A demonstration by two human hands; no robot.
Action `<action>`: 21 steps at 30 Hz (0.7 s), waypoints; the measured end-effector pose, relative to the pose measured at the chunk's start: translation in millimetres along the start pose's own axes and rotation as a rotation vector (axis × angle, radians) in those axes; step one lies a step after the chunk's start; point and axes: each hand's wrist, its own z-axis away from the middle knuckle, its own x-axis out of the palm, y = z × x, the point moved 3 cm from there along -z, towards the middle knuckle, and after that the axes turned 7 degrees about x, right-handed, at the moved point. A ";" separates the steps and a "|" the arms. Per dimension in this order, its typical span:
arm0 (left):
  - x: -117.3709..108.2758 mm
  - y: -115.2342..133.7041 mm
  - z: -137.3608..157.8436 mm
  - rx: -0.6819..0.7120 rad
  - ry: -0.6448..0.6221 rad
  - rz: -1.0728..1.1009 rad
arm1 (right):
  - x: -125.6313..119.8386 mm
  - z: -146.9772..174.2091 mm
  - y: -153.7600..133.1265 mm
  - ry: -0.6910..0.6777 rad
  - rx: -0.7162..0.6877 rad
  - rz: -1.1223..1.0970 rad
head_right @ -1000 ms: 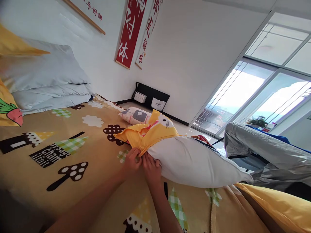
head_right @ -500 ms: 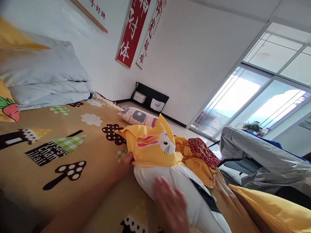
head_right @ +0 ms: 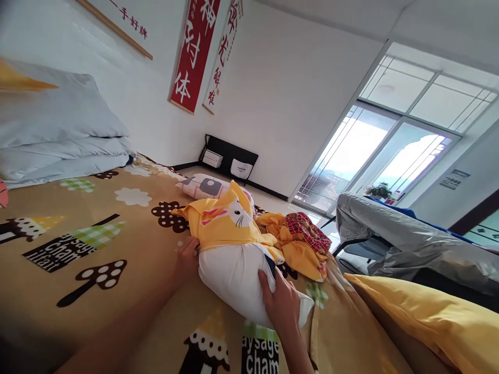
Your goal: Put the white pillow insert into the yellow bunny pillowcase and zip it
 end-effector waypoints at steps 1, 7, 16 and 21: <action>-4.8 3.6 -6.0 0.023 0.004 0.012 | -4.1 -0.9 -5.7 0.001 -0.005 -0.006; -39.4 36.4 -29.9 0.140 -0.019 0.146 | -19.6 -3.1 -60.4 0.096 -0.223 0.063; -73.0 117.9 -147.9 0.283 -0.439 0.030 | -39.4 40.0 -184.5 0.003 -0.656 -0.062; -51.4 92.9 -136.2 0.230 -1.065 -0.211 | -43.4 66.4 -219.2 0.066 -0.870 -0.079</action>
